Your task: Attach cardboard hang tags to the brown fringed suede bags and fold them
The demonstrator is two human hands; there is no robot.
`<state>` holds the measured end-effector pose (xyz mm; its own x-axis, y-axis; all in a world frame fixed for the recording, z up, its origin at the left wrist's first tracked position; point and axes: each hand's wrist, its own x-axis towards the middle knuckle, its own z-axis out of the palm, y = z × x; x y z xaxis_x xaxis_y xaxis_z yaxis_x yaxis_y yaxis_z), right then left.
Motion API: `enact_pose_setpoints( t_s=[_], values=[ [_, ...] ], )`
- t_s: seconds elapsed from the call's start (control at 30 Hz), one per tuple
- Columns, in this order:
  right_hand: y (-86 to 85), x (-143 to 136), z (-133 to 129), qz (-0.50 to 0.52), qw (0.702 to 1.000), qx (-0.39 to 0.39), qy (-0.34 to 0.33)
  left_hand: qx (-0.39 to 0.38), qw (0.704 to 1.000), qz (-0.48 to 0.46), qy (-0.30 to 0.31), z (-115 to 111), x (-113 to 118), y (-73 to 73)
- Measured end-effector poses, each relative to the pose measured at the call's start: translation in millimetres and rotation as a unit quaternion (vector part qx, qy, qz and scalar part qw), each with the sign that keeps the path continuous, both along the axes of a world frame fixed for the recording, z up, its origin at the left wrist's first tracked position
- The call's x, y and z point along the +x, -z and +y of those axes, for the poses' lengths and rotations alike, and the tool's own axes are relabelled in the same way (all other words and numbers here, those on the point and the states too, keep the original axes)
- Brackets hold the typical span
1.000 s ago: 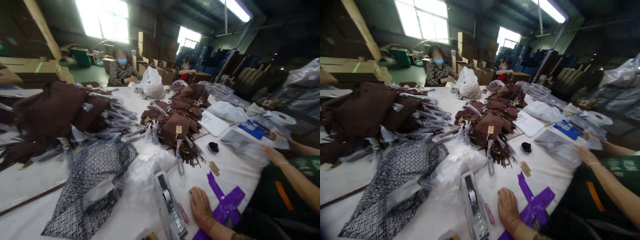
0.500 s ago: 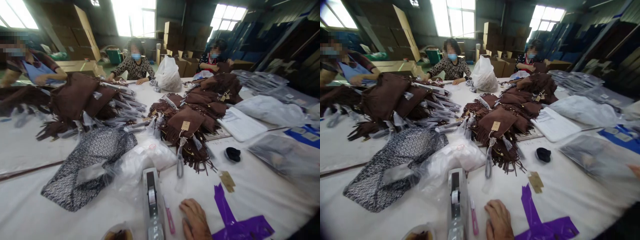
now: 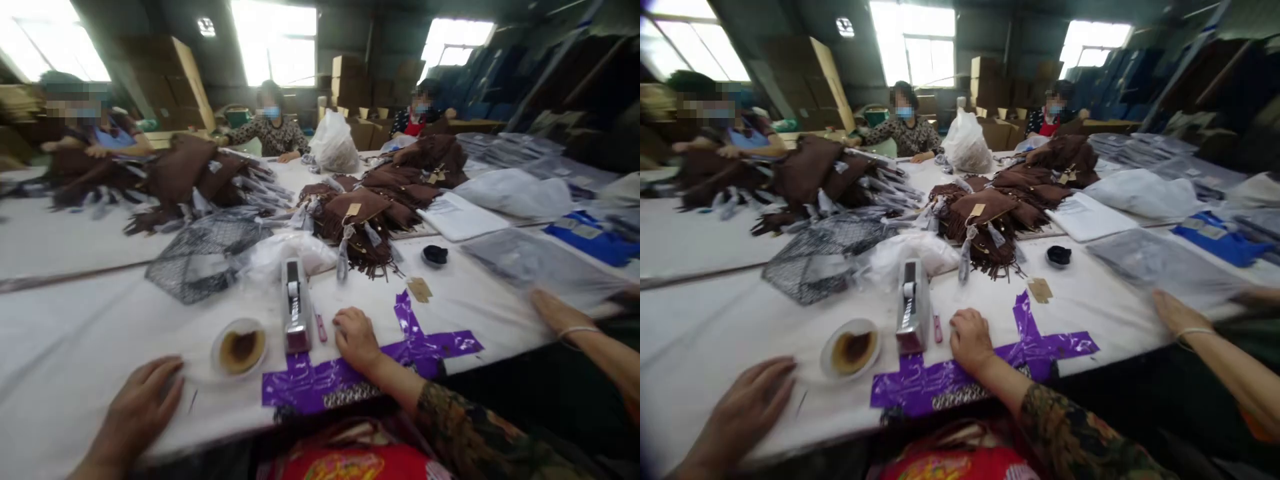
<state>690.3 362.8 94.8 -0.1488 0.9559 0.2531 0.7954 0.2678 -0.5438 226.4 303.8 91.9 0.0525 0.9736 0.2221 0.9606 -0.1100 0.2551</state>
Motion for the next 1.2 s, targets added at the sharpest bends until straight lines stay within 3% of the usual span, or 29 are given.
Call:
enact_pose_setpoints(
  t_s=[0.07,0.17,0.33,0.5,0.57,0.63,0.77,0.93,1.1,1.2],
  values=[
    [3.3,2.1,-3.1,-0.024,1.0,-0.008,-0.004,0.001,1.0,-0.001,0.008,-8.8,11.0,-7.9],
    [6.3,6.0,-6.1,-0.04,0.999,-0.022,-0.02,-0.023,0.998,-0.026,-0.043,-18.5,28.5,-19.6],
    [5.0,4.5,-20.1,-0.029,0.998,-0.027,-0.055,-0.006,0.987,-0.162,0.008,-22.1,80.5,-27.2],
    [7.2,-36.3,-29.6,-0.024,0.997,-0.045,-0.053,0.067,0.983,-0.171,-0.026,-3.6,140.9,-21.8],
    [9.2,-57.0,-24.8,0.001,0.999,-0.029,-0.038,0.099,0.981,-0.163,-0.045,3.1,154.3,-21.0],
    [11.2,-74.3,-15.8,0.034,0.999,-0.009,-0.033,0.124,0.982,-0.14,-0.026,7.0,160.4,-21.1],
    [14.5,-93.9,1.6,0.108,0.993,0.036,-0.023,0.125,0.988,-0.09,0.022,11.3,161.6,-20.8],
    [13.5,-100.7,6.1,0.18,0.982,0.036,-0.044,0.118,0.99,-0.073,0.006,20.9,147.4,-17.5],
    [4.2,-100.5,3.4,0.203,0.976,0.053,-0.055,0.109,0.991,-0.044,-0.063,33.2,90.8,-14.7],
    [3.6,-99.4,3.1,0.2,0.977,0.053,-0.06,0.075,0.997,-0.023,-0.027,39.5,56.9,-16.5]
  ],
)
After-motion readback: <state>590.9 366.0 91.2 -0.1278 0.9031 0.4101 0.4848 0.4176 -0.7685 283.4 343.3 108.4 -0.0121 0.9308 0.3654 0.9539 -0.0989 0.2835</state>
